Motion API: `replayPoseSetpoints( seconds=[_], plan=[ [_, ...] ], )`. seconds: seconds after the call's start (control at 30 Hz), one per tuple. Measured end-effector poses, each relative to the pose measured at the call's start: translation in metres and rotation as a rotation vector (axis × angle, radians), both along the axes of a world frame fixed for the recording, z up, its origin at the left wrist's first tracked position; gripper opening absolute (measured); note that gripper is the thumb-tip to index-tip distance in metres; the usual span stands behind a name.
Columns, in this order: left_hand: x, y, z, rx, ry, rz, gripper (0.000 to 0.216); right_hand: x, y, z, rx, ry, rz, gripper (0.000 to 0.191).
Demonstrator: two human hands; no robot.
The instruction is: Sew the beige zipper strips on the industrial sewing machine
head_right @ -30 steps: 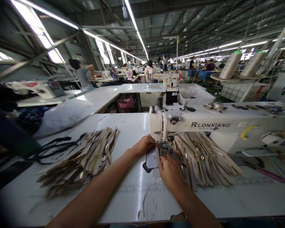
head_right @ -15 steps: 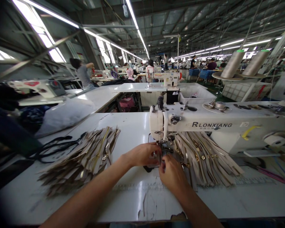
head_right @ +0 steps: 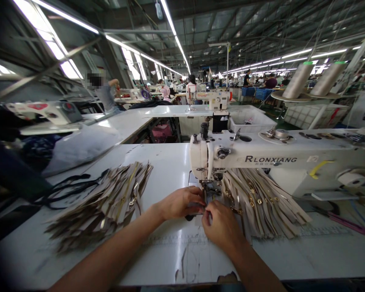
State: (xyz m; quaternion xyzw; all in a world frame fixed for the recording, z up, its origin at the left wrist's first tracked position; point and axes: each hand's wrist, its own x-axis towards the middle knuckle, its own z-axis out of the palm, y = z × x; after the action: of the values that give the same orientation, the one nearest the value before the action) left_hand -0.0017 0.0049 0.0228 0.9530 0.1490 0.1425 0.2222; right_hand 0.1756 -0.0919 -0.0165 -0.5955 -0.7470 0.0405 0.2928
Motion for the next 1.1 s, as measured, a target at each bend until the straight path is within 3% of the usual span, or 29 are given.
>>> replayPoseSetpoints(
  seconds=[0.7,1.1],
  plan=[
    [0.002,-0.006,-0.003,0.204,0.060,0.094,0.018,-0.006,0.002,0.009,-0.072,-0.212,-0.111,0.019],
    [0.009,-0.008,-0.009,0.277,0.119,0.302,0.023,-0.012,0.009,0.011,-0.085,-0.316,-0.142,0.032]
  ],
)
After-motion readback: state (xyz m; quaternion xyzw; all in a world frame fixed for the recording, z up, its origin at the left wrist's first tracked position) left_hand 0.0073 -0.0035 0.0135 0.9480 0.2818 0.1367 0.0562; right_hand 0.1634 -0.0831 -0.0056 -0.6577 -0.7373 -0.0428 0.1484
